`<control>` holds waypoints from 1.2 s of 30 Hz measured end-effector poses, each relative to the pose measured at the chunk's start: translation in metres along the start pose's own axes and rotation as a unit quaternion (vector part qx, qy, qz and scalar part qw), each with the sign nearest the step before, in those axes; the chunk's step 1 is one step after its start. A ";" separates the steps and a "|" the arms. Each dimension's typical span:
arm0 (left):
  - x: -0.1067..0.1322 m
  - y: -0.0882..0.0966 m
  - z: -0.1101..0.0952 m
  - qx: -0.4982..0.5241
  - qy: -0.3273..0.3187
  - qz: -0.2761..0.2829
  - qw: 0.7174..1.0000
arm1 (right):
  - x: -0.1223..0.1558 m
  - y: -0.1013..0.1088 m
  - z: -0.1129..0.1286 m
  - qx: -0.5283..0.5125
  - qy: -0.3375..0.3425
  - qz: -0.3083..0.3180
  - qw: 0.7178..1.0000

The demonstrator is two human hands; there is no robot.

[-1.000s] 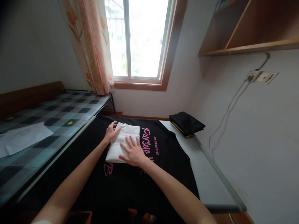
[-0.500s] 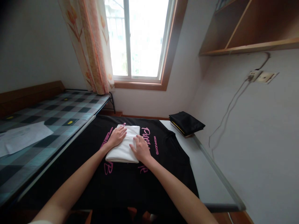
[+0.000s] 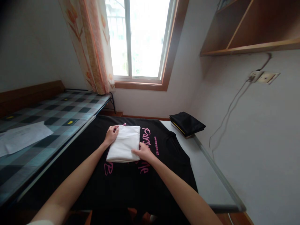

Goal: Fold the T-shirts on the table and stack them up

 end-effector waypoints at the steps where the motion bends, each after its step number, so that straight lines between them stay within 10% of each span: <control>1: 0.000 0.001 0.000 0.003 0.001 -0.002 1.000 | -0.003 0.005 -0.003 -0.046 -0.017 0.008 0.999; 11: 0.003 -0.003 -0.006 0.007 -0.021 0.057 0.998 | -0.024 0.139 -0.081 -0.356 -0.221 -0.166 0.893; 17: 0.005 -0.007 -0.010 -0.045 -0.047 0.081 0.995 | -0.014 0.129 -0.080 -0.286 -0.200 -0.068 0.935; 36: 0.005 -0.012 -0.005 -0.079 -0.054 0.102 0.990 | 0.005 0.089 -0.049 -0.318 -0.159 -0.042 0.934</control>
Point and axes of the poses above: each hand's wrist, its own x-axis away from the middle knuckle, its own y-axis out of the back of the hand, z = x × y, the point moved 7 cm from there along -x, towards the middle knuckle, and after that the axes turned 6 degrees about -z, right-handed, at the moved point
